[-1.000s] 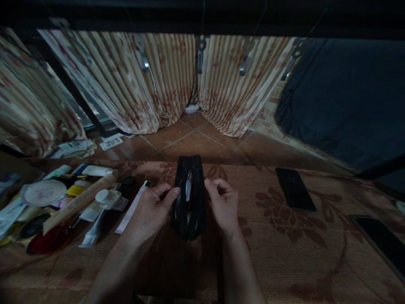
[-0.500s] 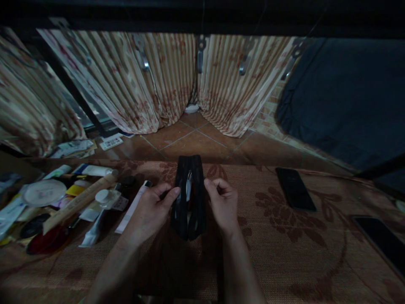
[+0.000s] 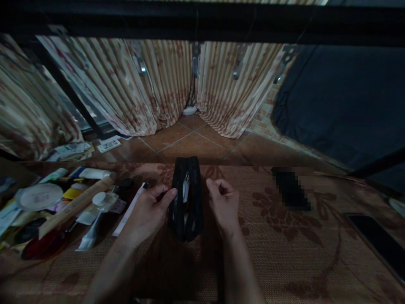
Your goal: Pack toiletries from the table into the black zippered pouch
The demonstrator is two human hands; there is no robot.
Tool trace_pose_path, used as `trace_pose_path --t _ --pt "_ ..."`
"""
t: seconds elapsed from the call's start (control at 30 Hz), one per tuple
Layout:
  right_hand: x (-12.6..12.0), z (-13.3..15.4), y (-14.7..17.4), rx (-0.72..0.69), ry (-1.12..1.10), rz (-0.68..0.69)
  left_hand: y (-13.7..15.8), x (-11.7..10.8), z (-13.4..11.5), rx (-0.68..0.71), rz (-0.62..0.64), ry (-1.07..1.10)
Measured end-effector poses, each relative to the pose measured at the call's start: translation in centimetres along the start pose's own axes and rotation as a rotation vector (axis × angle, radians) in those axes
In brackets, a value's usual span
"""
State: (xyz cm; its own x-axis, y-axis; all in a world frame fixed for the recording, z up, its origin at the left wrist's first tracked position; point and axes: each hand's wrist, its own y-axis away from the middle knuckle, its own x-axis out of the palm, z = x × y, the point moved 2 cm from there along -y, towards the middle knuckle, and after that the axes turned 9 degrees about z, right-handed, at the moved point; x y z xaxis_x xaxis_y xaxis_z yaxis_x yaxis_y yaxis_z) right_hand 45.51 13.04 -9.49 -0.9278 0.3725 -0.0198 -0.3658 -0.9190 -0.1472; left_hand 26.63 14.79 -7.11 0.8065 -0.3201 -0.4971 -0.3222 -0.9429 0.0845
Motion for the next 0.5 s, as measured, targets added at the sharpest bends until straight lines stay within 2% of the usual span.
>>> trace_pose_path --t 0.2,0.3,0.4,0.5 --pt "-1.4 -0.5 -0.5 -0.032 -0.027 -0.052 -0.2 -0.3 0.1 -0.041 0.021 -0.002" --pt "-2.8 -1.0 -0.9 -0.042 0.030 -0.100 -0.3 -0.4 0.0 -0.037 0.036 -0.008" --pt "-5.1 -1.8 -0.5 -0.012 0.196 -0.188 -0.5 -0.5 0.0 -0.023 0.052 -0.025" --pt "-9.1 -3.0 1.5 0.018 0.336 -0.314 -0.7 -0.7 0.2 -0.040 0.074 -0.039"
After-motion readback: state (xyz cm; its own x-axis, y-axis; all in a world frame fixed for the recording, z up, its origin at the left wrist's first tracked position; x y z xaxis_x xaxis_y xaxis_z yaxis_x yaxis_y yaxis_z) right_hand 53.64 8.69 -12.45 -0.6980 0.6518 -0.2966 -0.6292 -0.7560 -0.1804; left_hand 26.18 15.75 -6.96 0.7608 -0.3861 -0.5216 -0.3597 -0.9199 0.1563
